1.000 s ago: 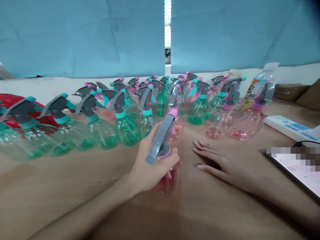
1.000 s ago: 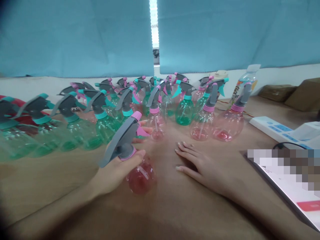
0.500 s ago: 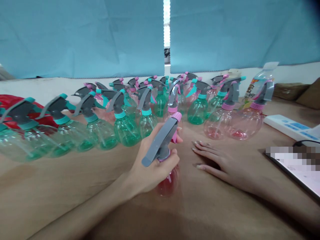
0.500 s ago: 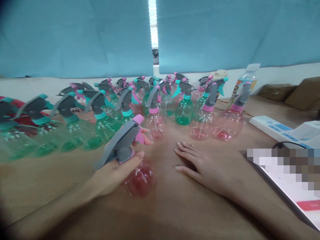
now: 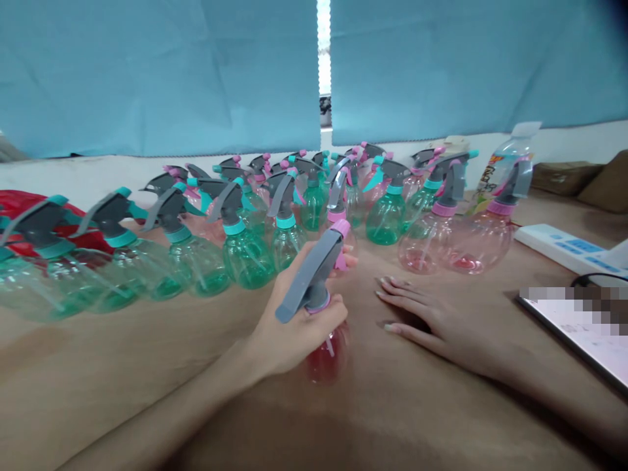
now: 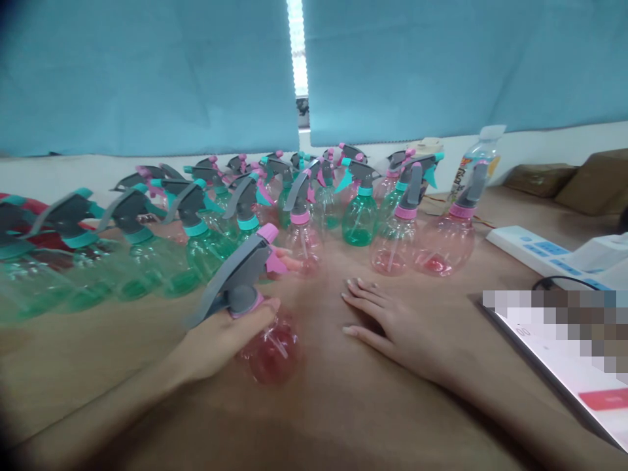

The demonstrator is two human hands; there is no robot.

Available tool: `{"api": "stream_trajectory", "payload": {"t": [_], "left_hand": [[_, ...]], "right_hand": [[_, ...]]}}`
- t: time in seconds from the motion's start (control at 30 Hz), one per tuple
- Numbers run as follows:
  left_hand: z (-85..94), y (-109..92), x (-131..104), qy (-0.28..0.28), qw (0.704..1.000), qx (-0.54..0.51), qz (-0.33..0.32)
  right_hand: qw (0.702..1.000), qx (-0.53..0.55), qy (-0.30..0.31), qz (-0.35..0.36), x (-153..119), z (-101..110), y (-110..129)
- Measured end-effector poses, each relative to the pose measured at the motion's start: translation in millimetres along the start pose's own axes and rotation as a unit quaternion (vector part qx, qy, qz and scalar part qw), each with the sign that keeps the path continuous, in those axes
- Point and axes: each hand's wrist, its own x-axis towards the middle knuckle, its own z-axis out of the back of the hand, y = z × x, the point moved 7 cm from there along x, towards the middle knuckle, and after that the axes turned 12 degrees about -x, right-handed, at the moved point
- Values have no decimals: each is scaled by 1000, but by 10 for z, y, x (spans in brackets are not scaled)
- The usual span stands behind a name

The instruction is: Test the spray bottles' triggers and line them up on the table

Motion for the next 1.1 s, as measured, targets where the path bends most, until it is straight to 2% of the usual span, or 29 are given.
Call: {"api": "stream_trajectory", "payload": {"t": [0.17, 0.3, 0.53, 0.67, 0.9, 1.1], "left_hand": [[-11, 85, -18, 16, 999, 43, -22], [-16, 131, -34, 3, 999, 32, -15], [-29, 36, -8, -11, 999, -2, -31], [-30, 52, -3, -6, 1000, -10, -11], [-36, 50, -8, 1, 1000, -18, -13], [-42, 22, -13, 5, 1000, -17, -24]], "right_hand": [[1000, -2, 12, 1, 3, 14, 10], [1000, 2, 6, -4, 1, 3, 1], [1000, 5, 10, -1, -2, -61, -23], [1000, -1, 5, 1, -2, -53, -21], [1000, 9, -3, -1, -8, -46, -18], [1000, -1, 19, -1, -2, -42, -5]]}}
